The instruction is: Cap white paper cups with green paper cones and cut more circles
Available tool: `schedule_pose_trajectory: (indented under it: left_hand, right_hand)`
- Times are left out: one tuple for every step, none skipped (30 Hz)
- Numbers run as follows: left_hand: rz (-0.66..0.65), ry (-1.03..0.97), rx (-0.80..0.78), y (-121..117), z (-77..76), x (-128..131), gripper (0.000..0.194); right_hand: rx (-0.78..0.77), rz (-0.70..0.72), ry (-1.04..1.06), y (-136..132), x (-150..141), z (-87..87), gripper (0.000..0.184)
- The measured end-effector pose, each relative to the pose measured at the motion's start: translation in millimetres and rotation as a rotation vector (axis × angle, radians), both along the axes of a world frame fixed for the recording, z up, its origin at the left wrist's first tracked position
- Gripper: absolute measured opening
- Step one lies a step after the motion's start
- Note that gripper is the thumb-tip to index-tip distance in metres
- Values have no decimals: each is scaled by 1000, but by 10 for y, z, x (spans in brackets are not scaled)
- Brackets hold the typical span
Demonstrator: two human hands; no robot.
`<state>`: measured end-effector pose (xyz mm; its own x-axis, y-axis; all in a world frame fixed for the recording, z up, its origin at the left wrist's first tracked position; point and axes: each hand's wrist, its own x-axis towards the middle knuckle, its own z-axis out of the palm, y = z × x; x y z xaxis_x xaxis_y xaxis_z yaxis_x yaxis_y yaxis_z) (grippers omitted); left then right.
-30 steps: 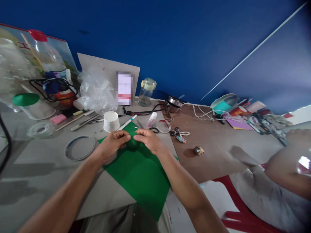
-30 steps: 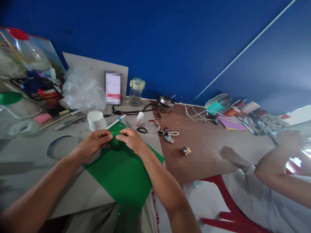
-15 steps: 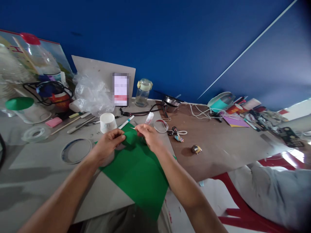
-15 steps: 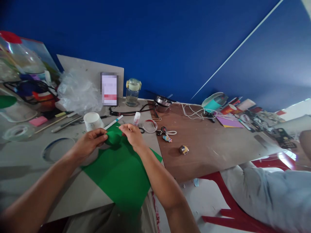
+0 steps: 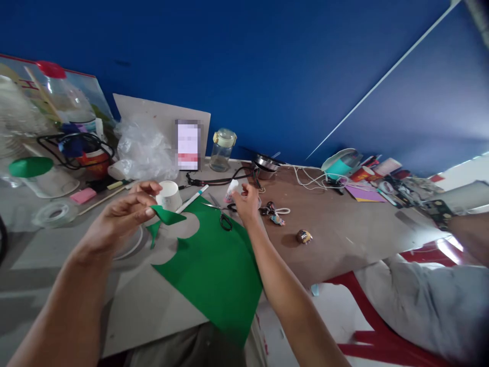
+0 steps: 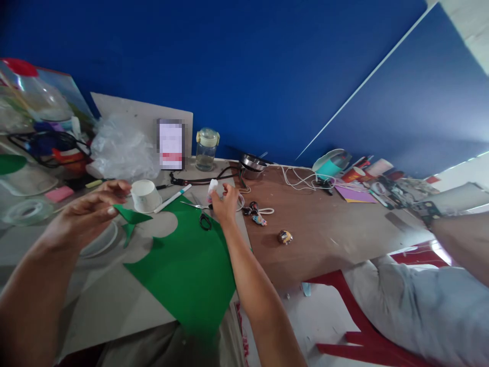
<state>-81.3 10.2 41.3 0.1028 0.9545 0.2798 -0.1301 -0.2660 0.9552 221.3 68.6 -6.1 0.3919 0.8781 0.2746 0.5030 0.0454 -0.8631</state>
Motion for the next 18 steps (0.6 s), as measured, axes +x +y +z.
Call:
schedule_pose_trajectory:
  left_hand:
    - [2,22,26,21,-15,-38,21]
    - [-9,71,35,42,-37,-72,20]
    - [-21,125,26,63,-65,-103,20]
    - [-25,174,5,84,-98,-129,23]
    - [-30,214,-36,103,-133,-150,25]
    - [-52,264,-87,121,-166,-166,27]
    - [-56,304,-112,137,-195,-178,30]
    - [-52,330,-122,151,-216,-183,32]
    - [-37,344,-118,162,-230,-184,34]
    - [-6,348,-95,170,-237,-181,35]
    - [33,343,-63,175,-237,-175,36]
    - [72,337,-29,179,-234,-167,36]
    - [104,337,2,181,-231,-161,36]
    - [123,342,23,181,-229,-156,35]
    - [129,352,30,180,-230,-153,35]
    - [119,366,22,178,-236,-153,35]
    - [92,386,2,177,-246,-155,35]
    - [63,409,-19,176,-260,-157,36]
  right_hand:
    - [-7,38,-37,17,-6,-37,42]
    - [-7,70,-72,32,-14,-73,41]
    - [-2,95,-105,46,-23,-106,39]
    - [5,114,-139,61,-34,-135,36]
    - [11,125,-171,76,-44,-159,32]
    - [14,130,-198,92,-55,-178,27]
    - [12,134,-218,107,-64,-190,22]
    - [6,138,-230,121,-71,-196,19]
    - [1,140,-234,132,-76,-197,17]
    - [1,140,-235,139,-77,-192,16]
    - [6,138,-236,142,-75,-184,15]
    - [13,135,-239,141,-71,-173,15]
    - [22,133,-243,136,-66,-159,14]
    - [33,130,-246,128,-60,-143,14]
    - [47,128,-248,116,-57,-126,13]
    - [62,130,-247,101,-56,-108,13]
    - [78,138,-241,84,-58,-88,14]
    - [97,147,-227,64,-64,-68,14]
